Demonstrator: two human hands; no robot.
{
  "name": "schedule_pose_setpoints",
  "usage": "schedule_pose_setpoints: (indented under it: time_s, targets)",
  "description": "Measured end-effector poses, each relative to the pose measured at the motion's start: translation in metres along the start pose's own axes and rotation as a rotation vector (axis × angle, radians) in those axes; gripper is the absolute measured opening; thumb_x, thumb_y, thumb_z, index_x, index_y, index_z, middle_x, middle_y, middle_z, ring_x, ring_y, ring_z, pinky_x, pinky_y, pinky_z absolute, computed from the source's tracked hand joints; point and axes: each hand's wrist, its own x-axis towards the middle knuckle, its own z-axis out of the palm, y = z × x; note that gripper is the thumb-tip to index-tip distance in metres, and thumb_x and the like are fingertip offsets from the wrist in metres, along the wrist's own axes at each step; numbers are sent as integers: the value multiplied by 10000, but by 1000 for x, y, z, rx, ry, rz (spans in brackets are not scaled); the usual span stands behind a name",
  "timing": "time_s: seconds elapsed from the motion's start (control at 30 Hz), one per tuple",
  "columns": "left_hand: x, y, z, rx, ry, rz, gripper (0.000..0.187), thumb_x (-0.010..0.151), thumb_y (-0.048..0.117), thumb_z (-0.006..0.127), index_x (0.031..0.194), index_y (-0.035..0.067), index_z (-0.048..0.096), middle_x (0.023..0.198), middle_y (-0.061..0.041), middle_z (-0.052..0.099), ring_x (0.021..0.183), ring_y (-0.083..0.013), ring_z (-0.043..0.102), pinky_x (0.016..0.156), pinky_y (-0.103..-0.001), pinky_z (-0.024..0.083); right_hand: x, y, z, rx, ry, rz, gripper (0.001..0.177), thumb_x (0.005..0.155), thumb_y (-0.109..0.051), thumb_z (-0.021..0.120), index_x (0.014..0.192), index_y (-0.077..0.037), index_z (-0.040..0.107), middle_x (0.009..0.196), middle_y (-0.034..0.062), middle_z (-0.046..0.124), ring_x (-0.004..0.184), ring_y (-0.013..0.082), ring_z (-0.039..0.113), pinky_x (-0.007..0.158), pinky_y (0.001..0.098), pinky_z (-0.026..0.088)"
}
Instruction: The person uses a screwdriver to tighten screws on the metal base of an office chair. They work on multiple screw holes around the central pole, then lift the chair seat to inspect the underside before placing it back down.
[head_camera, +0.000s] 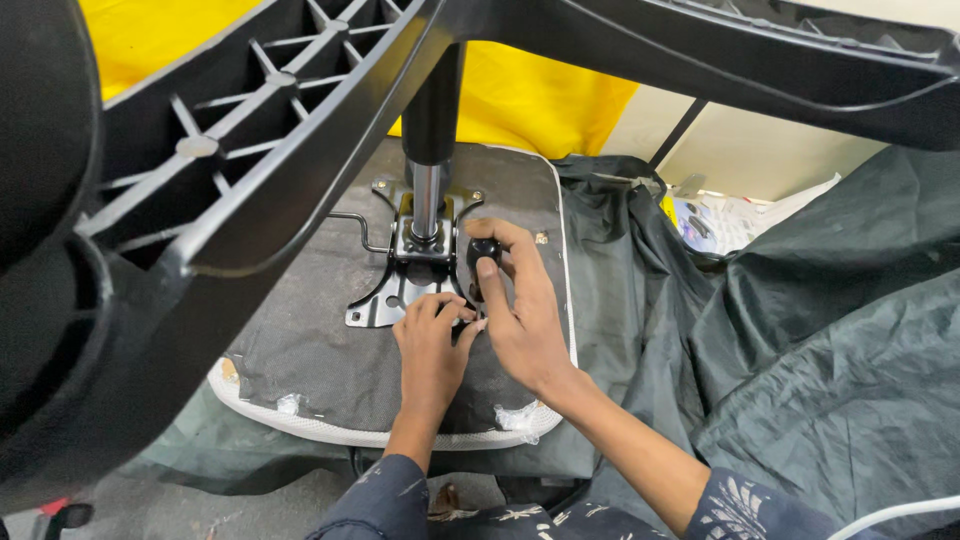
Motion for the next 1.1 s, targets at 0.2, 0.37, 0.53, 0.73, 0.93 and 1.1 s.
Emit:
schedule_pose_setpoints:
  time_s: [0.2,0.37,0.53,0.73,0.93,1.1]
  targets:
    - [-1,6,0,30,12,-21,211,784,215,829,917,141,682,1109,33,648,1179,-234,546,979,-456,356,1,-3,2,-134,93,-62,237,965,-83,722,1186,-42,646,1243,117,524,1189,231,563,1021,347,498]
    - [4,15,1,53,13,-38,227,785,245,835,903,139,672,1091,36,639,1185,-225,550,991,-450,354,7,0,-1,-140,157,-74,217,917,-58,758,1124,-51,694,1186,97,551,1106,224,631,983,334,509]
    - [1,11,-4,39,23,3,229,786,249,821,981,156,744,1124,19,638,1165,-231,547,964,-450,349,7,5,-6,-132,115,-121,178,1042,-8,611,1216,-44,622,1302,102,655,1196,221,655,1058,320,501]
    - [0,7,-1,25,47,16,155,811,256,822,909,155,757,1104,41,668,1149,-215,565,967,-434,358,9,6,-8,176,92,67,199,1078,-63,522,1272,-41,564,1362,94,631,1207,186,637,1064,325,499]
    - [5,10,8,37,46,-75,217,734,271,865,820,144,712,1031,42,672,1124,-217,572,963,-439,354,5,7,-8,-121,171,-69,290,946,-72,761,1214,-50,652,1284,107,580,1202,217,608,1038,348,531]
    - [7,16,7,83,48,-106,287,705,282,886,790,139,653,990,32,656,1097,-224,572,953,-448,353,7,9,-11,-141,201,-81,304,907,-56,808,1175,-56,664,1200,86,554,1121,206,605,1017,335,533]
